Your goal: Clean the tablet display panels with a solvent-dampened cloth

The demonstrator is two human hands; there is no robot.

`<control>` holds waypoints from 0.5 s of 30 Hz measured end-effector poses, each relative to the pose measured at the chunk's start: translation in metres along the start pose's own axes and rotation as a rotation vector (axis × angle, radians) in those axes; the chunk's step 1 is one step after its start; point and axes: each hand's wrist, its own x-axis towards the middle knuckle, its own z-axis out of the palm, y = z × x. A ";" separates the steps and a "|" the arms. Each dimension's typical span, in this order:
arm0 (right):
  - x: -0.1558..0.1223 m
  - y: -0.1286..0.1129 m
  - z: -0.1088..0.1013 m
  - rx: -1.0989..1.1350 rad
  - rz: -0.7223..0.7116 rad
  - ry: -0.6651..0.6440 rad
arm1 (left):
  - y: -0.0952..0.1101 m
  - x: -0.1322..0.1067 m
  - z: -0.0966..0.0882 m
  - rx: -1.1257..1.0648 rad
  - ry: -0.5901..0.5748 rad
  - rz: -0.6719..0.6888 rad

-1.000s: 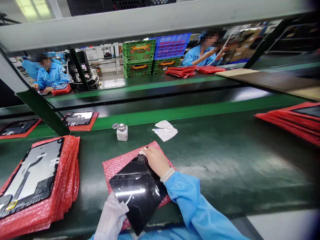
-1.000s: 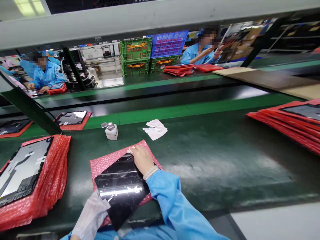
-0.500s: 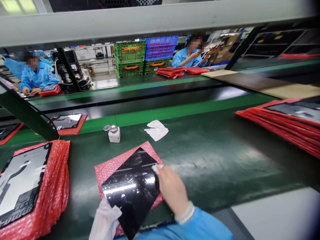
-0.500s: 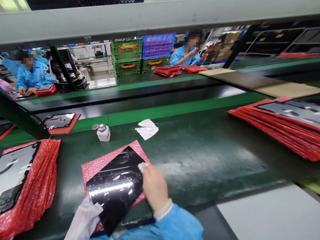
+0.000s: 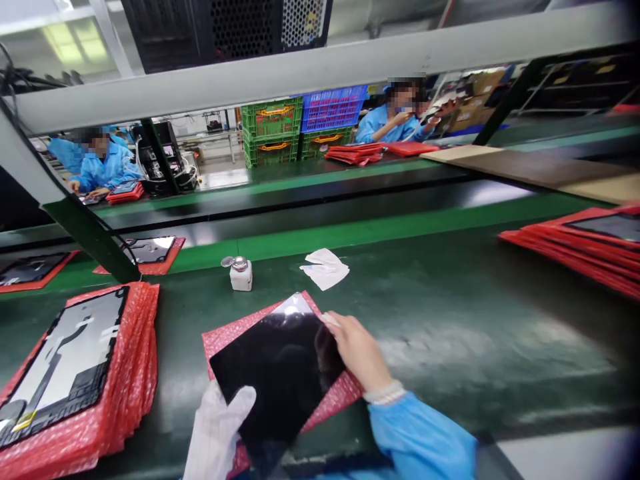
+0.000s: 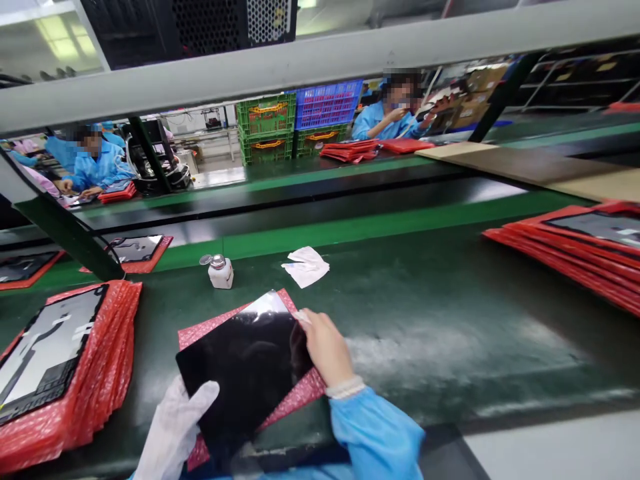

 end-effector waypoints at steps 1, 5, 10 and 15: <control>0.000 0.014 -0.011 0.101 0.092 0.053 | 0.003 0.002 -0.007 0.034 0.015 0.121; -0.011 0.043 -0.035 0.542 0.419 0.144 | 0.002 0.017 -0.027 0.227 -0.063 0.575; -0.019 0.033 -0.026 0.334 0.270 0.012 | -0.025 0.029 -0.023 0.769 0.030 0.845; -0.020 -0.004 -0.012 -0.142 0.098 -0.207 | -0.050 0.022 -0.013 0.924 0.519 0.210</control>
